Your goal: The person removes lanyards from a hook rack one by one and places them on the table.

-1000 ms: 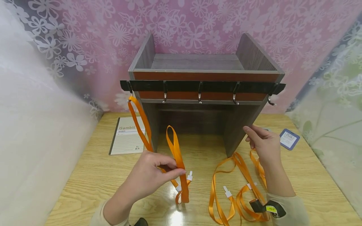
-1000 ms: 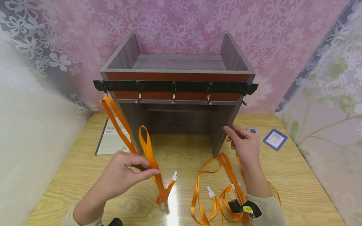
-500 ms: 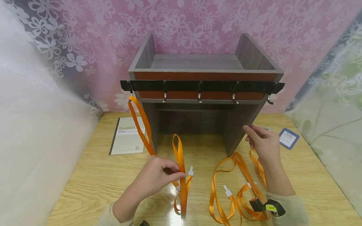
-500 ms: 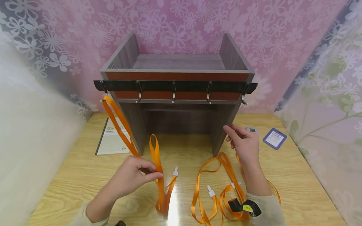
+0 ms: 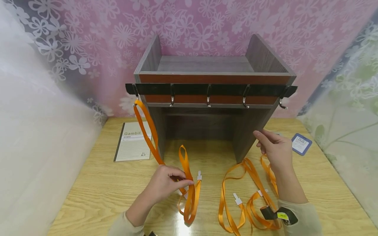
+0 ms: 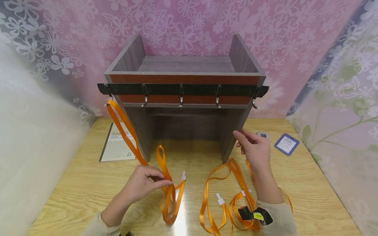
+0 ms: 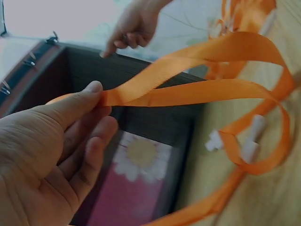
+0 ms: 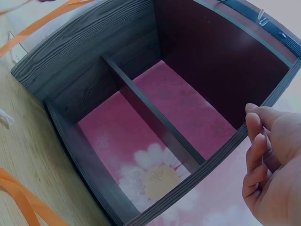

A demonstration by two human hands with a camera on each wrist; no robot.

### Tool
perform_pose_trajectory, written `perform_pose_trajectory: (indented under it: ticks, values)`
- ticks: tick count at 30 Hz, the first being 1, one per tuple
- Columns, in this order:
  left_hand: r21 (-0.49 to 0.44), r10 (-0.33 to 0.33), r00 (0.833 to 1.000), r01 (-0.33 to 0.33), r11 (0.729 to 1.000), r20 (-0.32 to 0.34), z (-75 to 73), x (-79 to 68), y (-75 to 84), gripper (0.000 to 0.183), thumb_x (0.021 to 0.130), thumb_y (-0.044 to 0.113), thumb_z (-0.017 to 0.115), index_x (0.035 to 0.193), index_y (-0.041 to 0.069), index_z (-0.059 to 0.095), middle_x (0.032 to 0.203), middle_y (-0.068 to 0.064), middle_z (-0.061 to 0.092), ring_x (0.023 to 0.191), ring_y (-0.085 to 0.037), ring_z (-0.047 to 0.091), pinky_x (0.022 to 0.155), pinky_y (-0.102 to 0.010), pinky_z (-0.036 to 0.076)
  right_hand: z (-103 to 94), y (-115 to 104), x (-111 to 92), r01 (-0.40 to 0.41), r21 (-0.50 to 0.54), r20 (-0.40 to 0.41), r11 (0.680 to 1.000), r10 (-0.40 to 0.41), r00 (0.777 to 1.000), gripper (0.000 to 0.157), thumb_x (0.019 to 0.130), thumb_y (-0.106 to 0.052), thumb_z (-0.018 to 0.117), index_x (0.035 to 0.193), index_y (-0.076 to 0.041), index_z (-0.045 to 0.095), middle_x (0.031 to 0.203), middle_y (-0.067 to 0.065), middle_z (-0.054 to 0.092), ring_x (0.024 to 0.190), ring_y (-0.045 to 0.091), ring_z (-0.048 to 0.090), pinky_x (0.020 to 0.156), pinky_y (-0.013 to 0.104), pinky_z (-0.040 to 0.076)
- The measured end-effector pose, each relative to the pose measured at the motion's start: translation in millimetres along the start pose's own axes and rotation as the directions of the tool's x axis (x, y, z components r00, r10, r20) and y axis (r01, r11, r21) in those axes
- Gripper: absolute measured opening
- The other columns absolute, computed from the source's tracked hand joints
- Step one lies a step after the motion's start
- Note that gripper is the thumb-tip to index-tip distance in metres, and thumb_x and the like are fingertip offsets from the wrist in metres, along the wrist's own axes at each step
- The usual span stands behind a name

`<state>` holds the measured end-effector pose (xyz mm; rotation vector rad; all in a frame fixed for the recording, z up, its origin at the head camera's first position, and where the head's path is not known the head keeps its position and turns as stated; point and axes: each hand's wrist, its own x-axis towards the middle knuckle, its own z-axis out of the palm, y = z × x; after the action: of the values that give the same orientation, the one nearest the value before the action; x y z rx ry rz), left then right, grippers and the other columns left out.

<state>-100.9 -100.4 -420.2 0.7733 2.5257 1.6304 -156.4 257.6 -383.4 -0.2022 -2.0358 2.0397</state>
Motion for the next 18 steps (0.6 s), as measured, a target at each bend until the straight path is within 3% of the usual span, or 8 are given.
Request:
perform_pose_trajectory:
  ticks: [4, 15, 18]
  values:
    - [0.018, 0.023, 1.000, -0.023, 1.000, -0.004, 6.6, 1.7, -16.9, 0.008, 0.080, 0.029, 0.084, 0.077, 0.022, 0.080, 0.070, 0.008, 0.074, 0.053, -0.001, 0.057, 0.050, -0.023, 0.052, -1.2, -2, 1, -0.003, 0.013, 0.008, 1.000, 0.003, 1.000, 0.022, 0.086, -0.022, 0.079, 0.106, -0.012, 0.080, 0.072, -0.006, 0.072, 0.054, 0.006, 0.058, 0.047, 0.015, 0.046]
    - [-0.010, -0.098, 0.995, 0.098, 0.995, 0.032, 28.7, -3.1, -51.8, 0.008, 0.081, 0.033, 0.083, 0.078, 0.026, 0.080, 0.069, 0.009, 0.072, 0.045, 0.000, 0.045, 0.041, -0.019, 0.039, -0.2, -4, 0, -0.003, 0.004, 0.017, 1.000, 0.003, 1.000, 0.022, 0.086, -0.023, 0.079, 0.105, -0.012, 0.080, 0.071, -0.006, 0.071, 0.054, 0.006, 0.057, 0.048, 0.014, 0.046]
    - [0.021, -0.111, 0.991, 0.110, 0.994, 0.077, 33.8, -6.1, -57.0, 0.010, 0.083, 0.032, 0.081, 0.078, 0.023, 0.080, 0.070, 0.006, 0.074, 0.045, -0.003, 0.052, 0.041, -0.018, 0.041, -1.2, -5, -1, -0.015, -0.011, 0.019, 1.000, 0.015, 1.000, 0.023, 0.086, -0.025, 0.079, 0.106, -0.012, 0.080, 0.070, -0.006, 0.069, 0.054, 0.007, 0.056, 0.048, 0.014, 0.047]
